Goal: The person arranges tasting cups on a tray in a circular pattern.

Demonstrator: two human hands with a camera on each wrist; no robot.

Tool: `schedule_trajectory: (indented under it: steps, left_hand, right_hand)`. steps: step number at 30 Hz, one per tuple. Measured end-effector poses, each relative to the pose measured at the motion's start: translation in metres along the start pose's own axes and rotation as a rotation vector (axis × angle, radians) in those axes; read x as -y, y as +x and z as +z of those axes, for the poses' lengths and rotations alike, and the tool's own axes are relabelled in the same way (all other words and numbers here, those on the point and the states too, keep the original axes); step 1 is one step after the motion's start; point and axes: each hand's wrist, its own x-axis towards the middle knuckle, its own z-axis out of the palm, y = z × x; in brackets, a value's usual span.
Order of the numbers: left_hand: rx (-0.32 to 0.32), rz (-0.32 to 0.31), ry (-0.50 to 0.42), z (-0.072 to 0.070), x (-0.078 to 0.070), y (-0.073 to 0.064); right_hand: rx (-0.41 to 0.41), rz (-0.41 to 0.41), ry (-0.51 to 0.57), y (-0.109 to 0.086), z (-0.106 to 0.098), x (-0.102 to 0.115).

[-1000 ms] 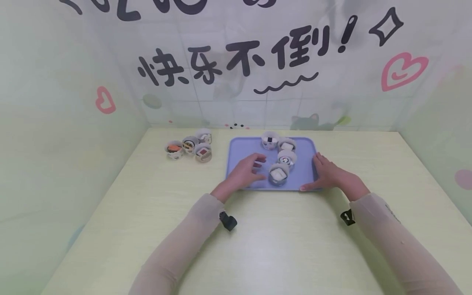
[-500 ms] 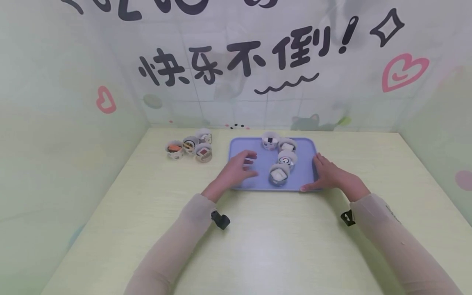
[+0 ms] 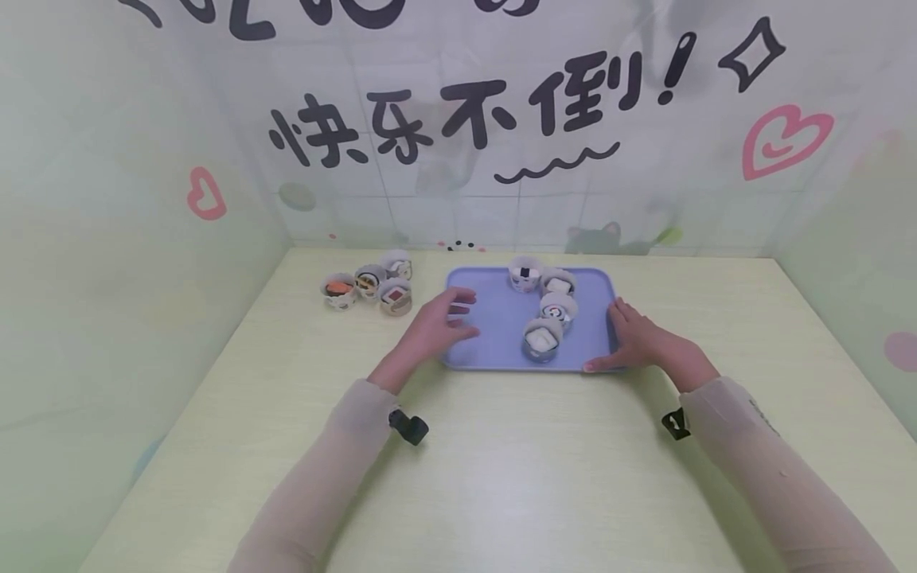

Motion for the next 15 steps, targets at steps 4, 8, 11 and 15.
schedule_trajectory:
  steps: [4, 8, 11, 15]
  left_hand:
    - [-0.022, 0.003, 0.004, -0.009, 0.004, -0.003]
    - [-0.035, -0.009, -0.002, -0.018, 0.01, -0.005]
    - [-0.048, -0.037, -0.01, -0.026, 0.012, -0.007]
    - [-0.08, -0.065, -0.004, -0.035, 0.016, -0.009]
  right_hand:
    - [-0.002, 0.0, -0.002, 0.0, 0.0, 0.0]
    - [0.002, 0.005, -0.005, -0.001, 0.0, 0.0]
    - [0.007, 0.009, -0.006, -0.001, -0.001, 0.001]
    - [0.01, 0.01, -0.005, -0.002, -0.002, 0.002]
